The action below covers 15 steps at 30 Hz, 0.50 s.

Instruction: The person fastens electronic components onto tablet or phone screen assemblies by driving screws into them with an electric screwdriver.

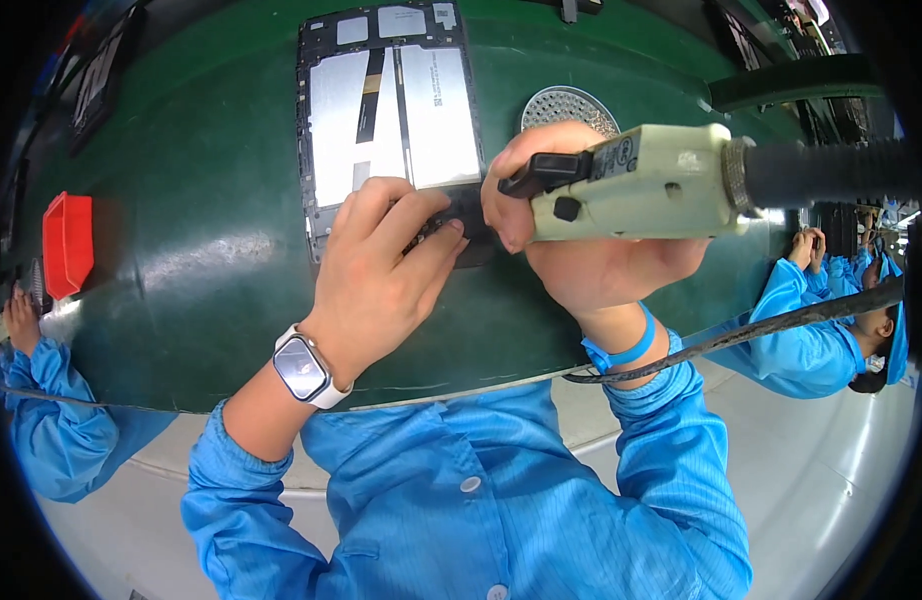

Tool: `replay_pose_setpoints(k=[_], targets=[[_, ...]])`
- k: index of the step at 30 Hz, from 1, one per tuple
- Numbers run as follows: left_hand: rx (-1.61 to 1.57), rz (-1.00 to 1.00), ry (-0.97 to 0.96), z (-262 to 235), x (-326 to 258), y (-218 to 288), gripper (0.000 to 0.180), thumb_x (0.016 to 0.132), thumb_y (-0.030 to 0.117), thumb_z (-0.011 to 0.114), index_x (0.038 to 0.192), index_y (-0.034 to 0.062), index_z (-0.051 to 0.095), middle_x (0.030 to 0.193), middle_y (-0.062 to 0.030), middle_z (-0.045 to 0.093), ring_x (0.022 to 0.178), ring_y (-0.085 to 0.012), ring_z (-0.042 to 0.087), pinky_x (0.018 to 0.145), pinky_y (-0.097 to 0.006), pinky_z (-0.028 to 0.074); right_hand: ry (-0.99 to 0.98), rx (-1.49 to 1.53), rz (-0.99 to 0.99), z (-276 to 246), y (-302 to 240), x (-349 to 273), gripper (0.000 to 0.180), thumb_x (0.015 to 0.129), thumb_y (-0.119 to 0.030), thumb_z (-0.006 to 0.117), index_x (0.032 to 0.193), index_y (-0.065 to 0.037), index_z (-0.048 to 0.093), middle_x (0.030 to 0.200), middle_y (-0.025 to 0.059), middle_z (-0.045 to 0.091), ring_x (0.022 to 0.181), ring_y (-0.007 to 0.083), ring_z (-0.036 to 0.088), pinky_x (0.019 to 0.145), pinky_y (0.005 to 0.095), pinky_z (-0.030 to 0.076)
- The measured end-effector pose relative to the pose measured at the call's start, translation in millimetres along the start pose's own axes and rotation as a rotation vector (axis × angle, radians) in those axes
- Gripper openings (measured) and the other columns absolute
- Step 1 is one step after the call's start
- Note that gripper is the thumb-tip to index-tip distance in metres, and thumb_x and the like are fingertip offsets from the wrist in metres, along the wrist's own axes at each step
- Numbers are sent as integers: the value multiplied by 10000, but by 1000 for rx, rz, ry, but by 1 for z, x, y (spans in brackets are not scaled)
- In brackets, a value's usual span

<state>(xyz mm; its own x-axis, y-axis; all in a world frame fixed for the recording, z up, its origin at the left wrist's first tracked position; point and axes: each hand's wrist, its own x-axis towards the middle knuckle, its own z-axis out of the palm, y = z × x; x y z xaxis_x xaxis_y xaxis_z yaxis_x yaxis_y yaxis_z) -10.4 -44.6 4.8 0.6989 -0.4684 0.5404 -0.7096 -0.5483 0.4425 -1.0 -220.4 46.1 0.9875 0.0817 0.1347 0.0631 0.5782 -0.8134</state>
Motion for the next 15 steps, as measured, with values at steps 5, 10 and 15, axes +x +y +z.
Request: replay_pose_setpoints(k=[5,10,15], targets=[[0,25,-5,-4,0,1,232,714,106,759,924,34,692,1041,-65,605,952,-270,556,806,-397,479,-64,-16,-43,-2,0,1,1124,732,-918,276,1067,105,602,659,110,580,599,195,549,533,297,410],[26,2,-190,-21,11,8,457,698,153,804,1116,53,649,1209,-116,598,1093,-340,560,892,-429,489,84,5,-83,-10,-21,17,1143,741,-933,188,1095,75,597,648,88,557,553,197,477,536,335,379],[-69,-9,-178,-14,7,4,395,697,195,809,1033,36,675,1226,-123,599,1137,-337,556,924,-449,478,-22,-173,-317,-45,-42,46,1123,771,-916,137,1076,59,605,632,79,529,550,202,454,563,324,360]])
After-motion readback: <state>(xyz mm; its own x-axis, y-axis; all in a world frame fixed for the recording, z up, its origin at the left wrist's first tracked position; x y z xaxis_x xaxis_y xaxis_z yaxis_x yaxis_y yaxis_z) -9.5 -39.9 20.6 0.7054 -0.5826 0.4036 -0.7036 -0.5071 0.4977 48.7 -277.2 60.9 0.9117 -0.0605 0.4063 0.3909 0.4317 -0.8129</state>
